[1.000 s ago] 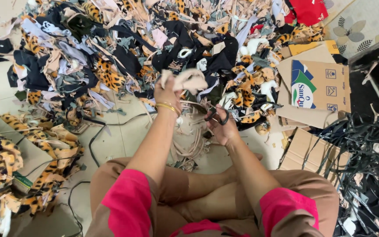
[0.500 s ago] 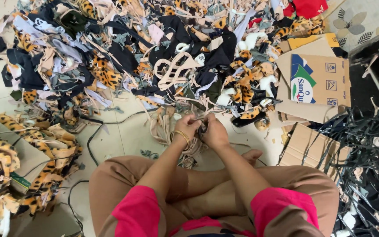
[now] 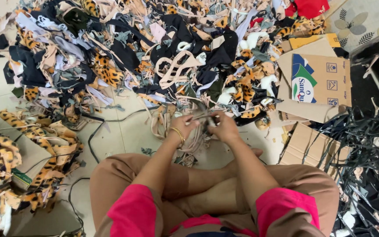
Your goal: Bundling and tying fabric scraps onto a cardboard base using black string.
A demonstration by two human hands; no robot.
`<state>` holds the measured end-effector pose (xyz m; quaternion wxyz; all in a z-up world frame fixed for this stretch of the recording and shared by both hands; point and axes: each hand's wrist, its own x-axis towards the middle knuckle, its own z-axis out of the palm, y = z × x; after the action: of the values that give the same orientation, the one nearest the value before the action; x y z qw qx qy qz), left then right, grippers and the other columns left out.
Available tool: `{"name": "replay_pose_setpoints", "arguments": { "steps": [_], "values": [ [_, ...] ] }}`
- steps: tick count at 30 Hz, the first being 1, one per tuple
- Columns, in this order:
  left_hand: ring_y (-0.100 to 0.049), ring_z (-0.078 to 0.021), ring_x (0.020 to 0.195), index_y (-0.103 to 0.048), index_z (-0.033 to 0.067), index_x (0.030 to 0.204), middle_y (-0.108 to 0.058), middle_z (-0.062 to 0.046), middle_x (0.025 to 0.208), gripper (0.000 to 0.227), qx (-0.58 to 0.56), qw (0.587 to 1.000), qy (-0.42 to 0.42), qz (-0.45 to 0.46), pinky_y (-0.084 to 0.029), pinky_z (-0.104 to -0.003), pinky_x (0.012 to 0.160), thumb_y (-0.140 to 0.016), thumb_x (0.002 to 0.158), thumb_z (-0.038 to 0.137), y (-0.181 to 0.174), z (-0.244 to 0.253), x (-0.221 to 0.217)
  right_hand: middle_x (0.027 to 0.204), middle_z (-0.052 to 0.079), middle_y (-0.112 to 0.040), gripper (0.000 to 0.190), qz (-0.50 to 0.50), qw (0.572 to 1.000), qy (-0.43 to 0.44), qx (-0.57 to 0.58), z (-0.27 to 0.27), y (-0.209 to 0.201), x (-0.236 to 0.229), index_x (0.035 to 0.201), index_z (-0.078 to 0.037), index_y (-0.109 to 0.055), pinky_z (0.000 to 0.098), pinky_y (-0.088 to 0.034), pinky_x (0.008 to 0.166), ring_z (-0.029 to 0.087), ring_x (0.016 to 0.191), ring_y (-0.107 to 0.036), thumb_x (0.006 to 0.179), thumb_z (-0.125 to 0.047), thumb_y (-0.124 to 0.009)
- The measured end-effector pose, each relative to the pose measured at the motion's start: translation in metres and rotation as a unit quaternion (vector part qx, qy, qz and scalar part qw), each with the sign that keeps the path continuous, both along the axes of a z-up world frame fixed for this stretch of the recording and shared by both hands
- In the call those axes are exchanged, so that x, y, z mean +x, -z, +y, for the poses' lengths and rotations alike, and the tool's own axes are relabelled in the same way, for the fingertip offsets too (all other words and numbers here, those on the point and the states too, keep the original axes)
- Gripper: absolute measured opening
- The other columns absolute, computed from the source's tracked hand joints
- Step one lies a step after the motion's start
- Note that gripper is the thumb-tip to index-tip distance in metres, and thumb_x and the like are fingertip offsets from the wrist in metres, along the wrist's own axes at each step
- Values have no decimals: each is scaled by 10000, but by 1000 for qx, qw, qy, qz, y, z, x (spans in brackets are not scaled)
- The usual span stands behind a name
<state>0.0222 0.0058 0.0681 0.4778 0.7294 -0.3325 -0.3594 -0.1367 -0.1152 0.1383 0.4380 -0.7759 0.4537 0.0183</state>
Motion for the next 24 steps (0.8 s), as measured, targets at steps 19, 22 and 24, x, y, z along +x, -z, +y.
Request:
{"name": "replay_pose_setpoints", "arguments": {
  "steps": [19, 22, 24],
  "values": [
    [-555, -404, 1280, -327, 72, 1527, -430, -251, 1499, 811, 447, 887, 36, -113, -505, -457, 1019, -756, 852, 209, 35, 34, 16, 1388, 261, -428, 1222, 212, 971, -105, -36, 69, 32, 7, 1546, -88, -204, 410, -512, 1012, 403, 1173, -603, 640, -361, -977],
    [-613, -412, 1217, -480, 113, 1440, -597, -248, 1351, 627, 377, 906, 153, -120, -521, -483, 973, -713, 858, 129, 61, 36, 0, 1344, 234, -533, 894, 12, 988, -121, -92, 70, 89, -1, 1470, -143, -448, 418, -543, 1007, 411, 1144, -634, 695, -230, -885],
    [-651, -392, 1139, -611, 108, 1274, -685, -222, 1235, 468, 285, 919, 247, -118, -531, -458, 930, -738, 824, 106, 45, 36, -7, 1232, 214, -548, 1029, -117, 986, -112, 30, 72, 53, 6, 1467, -112, -390, 422, -482, 986, 368, 1115, -575, 584, -84, -918]
  ]
}}
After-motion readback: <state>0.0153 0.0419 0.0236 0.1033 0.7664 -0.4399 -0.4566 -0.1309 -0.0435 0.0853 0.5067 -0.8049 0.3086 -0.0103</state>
